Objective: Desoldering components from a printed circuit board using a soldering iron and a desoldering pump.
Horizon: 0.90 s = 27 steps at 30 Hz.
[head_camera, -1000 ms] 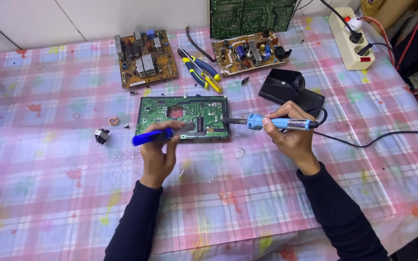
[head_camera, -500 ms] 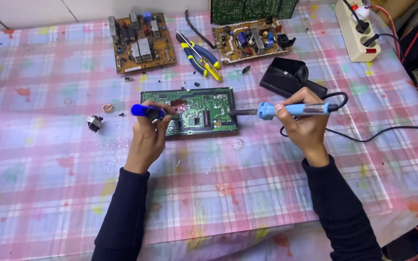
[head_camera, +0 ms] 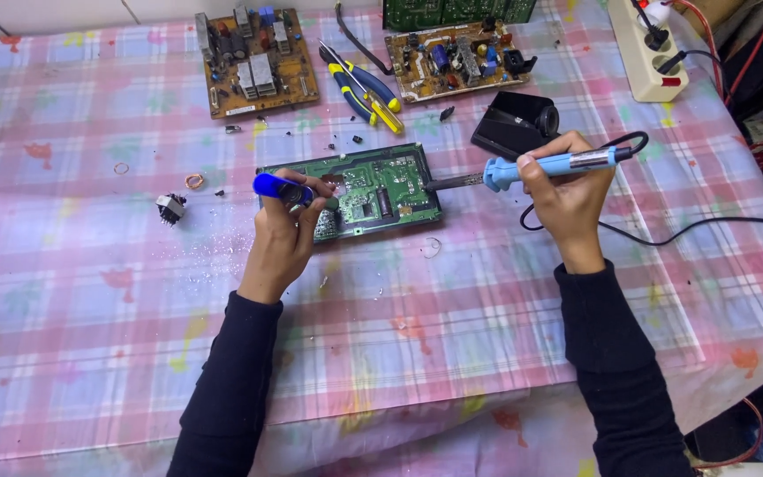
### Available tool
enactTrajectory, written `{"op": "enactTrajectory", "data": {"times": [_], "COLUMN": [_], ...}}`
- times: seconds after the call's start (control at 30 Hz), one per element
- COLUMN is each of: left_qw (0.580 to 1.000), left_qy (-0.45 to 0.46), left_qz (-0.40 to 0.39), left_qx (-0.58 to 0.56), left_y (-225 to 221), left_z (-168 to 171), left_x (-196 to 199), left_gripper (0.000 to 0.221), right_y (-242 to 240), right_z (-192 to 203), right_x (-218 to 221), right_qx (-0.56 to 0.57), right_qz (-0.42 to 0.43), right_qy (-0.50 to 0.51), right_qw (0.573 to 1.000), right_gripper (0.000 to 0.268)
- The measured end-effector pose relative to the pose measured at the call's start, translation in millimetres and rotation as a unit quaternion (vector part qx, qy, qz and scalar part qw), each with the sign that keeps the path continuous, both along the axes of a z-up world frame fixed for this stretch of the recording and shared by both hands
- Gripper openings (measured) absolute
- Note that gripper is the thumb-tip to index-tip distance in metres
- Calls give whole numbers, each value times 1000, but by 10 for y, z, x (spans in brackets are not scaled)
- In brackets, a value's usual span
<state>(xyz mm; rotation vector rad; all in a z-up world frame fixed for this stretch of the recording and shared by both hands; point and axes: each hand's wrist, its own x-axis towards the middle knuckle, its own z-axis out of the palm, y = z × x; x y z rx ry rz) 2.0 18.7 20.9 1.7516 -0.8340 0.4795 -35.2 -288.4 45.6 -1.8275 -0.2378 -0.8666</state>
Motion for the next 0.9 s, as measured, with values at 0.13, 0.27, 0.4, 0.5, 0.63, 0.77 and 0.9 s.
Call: {"op": "enactTrajectory", "data": {"times": [0.13, 0.27, 0.4, 0.5, 0.63, 0.77, 0.9], "left_qw": [1000, 1000, 1000, 999, 999, 995, 995], "left_qy": [8, 10, -4, -20, -40, -95, -70], "left_qz": [5, 9, 17, 33, 33, 1, -50], "left_qx": [-1, 4, 7, 21, 6, -27, -55], "left_y": [21, -2, -16, -20, -98, -181, -333], "left_z": [-15, -13, -1, -49, -25, -43, -173], "left_x": [11, -27, -25, -22, -27, -66, -92], "left_gripper": [21, 22, 22, 23, 22, 21, 21], "right_y": [-59, -98, -85, -65, -123, -102, -48], "right_z": [-54, -105, -84, -96, -153, -215, -318], "right_x": [40, 41, 43, 16, 22, 11, -81], "right_qx": [16, 19, 30, 49, 77, 124, 158], "right_qz": [8, 1, -10, -29, -50, -66, -68], "right_qy": [15, 21, 23, 22, 9, -4, 14], "right_qw": [1000, 1000, 999, 998, 996, 990, 985], "right_gripper": [19, 19, 21, 19, 20, 17, 17]}}
